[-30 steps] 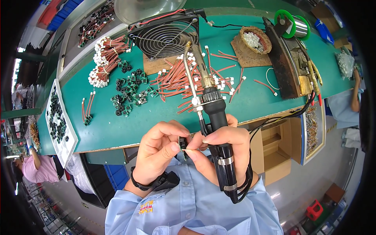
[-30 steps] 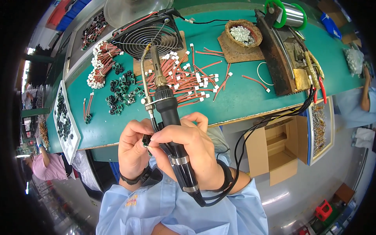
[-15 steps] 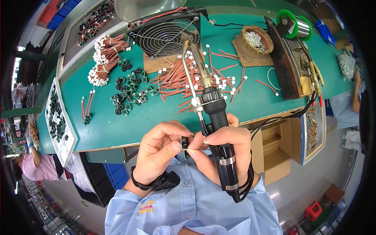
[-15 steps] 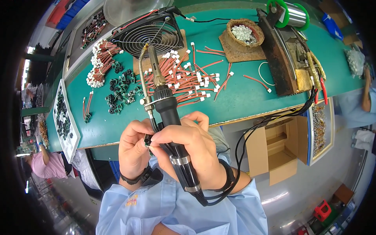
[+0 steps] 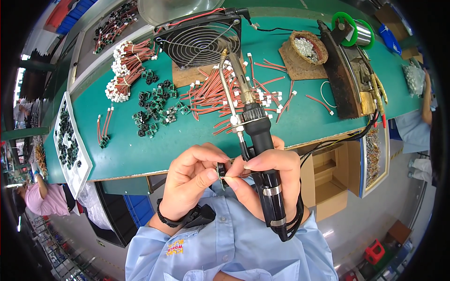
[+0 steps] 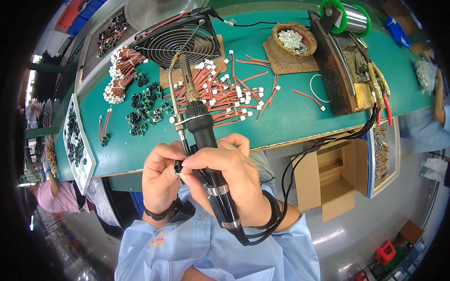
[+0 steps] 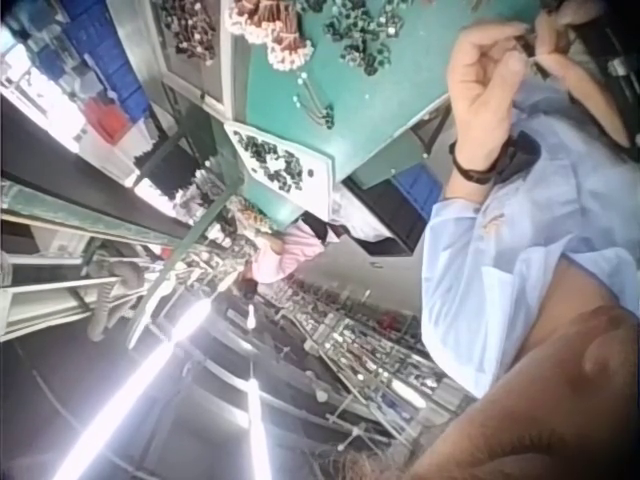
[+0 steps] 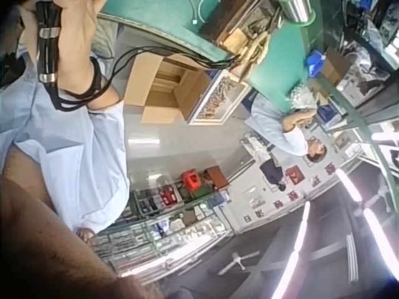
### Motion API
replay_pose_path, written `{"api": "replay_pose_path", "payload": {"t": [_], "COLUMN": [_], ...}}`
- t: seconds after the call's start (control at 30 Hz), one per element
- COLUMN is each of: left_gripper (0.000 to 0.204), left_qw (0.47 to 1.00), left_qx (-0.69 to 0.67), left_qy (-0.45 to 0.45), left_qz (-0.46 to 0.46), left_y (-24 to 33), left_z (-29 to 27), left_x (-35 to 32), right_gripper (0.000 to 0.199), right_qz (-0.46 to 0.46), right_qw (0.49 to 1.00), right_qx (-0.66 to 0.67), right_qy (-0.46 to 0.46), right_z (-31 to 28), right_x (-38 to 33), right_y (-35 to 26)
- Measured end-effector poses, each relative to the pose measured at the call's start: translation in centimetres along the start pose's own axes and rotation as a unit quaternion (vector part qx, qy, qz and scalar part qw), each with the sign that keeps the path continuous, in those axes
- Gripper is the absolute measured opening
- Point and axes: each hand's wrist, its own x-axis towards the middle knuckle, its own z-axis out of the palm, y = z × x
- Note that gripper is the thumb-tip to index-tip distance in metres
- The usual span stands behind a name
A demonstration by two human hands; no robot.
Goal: Soldering wires and small connectors onto electronic circuit boards at a factory workbench.
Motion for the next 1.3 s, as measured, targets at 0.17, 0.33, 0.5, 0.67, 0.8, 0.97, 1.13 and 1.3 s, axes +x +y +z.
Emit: {"api": "replay_pose_path", "payload": {"t": [0.17,0.33,0.5,0.67,0.8,0.97,1.13,1.3], "left_gripper": [0.022,0.022,0.023,0.022,0.021,0.02,0.019,0.019], "left_qw": [1.0,1.0,0.999,0.999,1.0,1.0,0.999,0.998], "left_qx": [0.006,-0.007,-0.031,-0.016,-0.022,-0.026,-0.036,-0.056], "left_qy": [0.003,0.004,0.008,0.005,-0.002,-0.005,-0.007,0.007], "left_qz": [-0.003,-0.02,-0.039,-0.027,-0.02,-0.016,-0.022,-0.042], "left_y": [0.0,0.1,0.0,0.0,0.0,0.0,-0.1,0.1], "left_z": [0.1,0.1,0.1,0.0,0.0,-0.1,-0.4,0.1], "left_x": [0.0,0.0,-0.1,0.0,0.1,0.2,0.0,0.1], "right_gripper": [0.042,0.041,0.041,0.04,0.04,0.041,0.041,0.04], "right_qz": [-0.007,-0.044,-0.016,0.004,0.016,0.023,-0.011,-0.022], "right_qw": [1.0,0.998,0.994,0.999,1.0,1.0,0.992,0.994], "right_qx": [-0.004,-0.035,-0.062,-0.032,-0.003,0.007,-0.074,-0.067], "right_qy": [-0.006,-0.022,-0.094,-0.034,0.001,-0.007,-0.101,-0.089], "right_z": [-0.1,-0.6,-1.1,-0.4,-0.2,-0.3,-1.3,-1.2], "right_x": [0.0,0.6,0.7,0.2,0.0,-0.1,1.0,0.9], "right_y": [0.0,-0.3,-0.7,-0.3,-0.1,0.0,-0.8,-0.6]}}
